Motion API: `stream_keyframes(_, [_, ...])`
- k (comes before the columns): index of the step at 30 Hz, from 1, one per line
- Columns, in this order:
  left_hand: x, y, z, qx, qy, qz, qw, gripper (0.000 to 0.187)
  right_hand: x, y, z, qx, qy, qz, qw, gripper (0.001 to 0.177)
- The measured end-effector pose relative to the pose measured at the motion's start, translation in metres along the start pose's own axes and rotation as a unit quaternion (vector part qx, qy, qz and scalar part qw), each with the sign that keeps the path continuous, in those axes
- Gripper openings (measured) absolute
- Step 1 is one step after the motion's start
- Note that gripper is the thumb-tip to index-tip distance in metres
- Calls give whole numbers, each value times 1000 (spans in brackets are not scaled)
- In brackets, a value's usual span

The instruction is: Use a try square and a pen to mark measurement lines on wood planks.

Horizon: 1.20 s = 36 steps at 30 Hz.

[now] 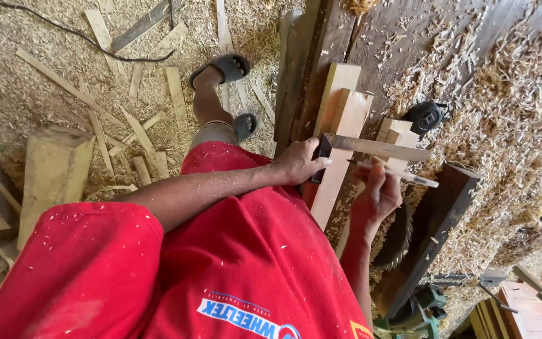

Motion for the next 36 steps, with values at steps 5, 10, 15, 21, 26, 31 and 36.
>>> stream_keyframes(5, [1,-1,4,-5,-16,11,1000,49,-29,-29,-28,-45,-33,-121,991,17])
stream_keyframes(10, [5,3,7,8,-52,6,999,46,-4,-46,-47,-79,-78,-173,979,17])
stream_keyframes(15, [-1,-3,4,18,-64,7,998,46,8,-47,-49,-68,-90,-167,979,18])
stream_keyframes(21, [2,-1,5,16,-51,14,998,49,16,-45,-49,-80,-77,-190,976,18])
stream_keyframes(26, [6,3,5,21,-52,19,998,48,12,-45,-49,-71,-84,-173,979,16])
stream_keyframes(31, [7,4,5,-4,-40,35,999,46,4,-46,-49,-72,-74,-142,985,18])
stream_keyframes(36, [8,4,4,0,-48,33,998,46,5,-46,-48,-76,-62,-146,984,18])
Point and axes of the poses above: each hand's wrist, its own z-axis away from the middle knuckle, its own y-axis out of the back of the hand, x = y × z, the point moved 7 cm from there along -z, towards the middle knuckle, and after that the axes turned 9 degrees about -y, right-handed, at the moved point
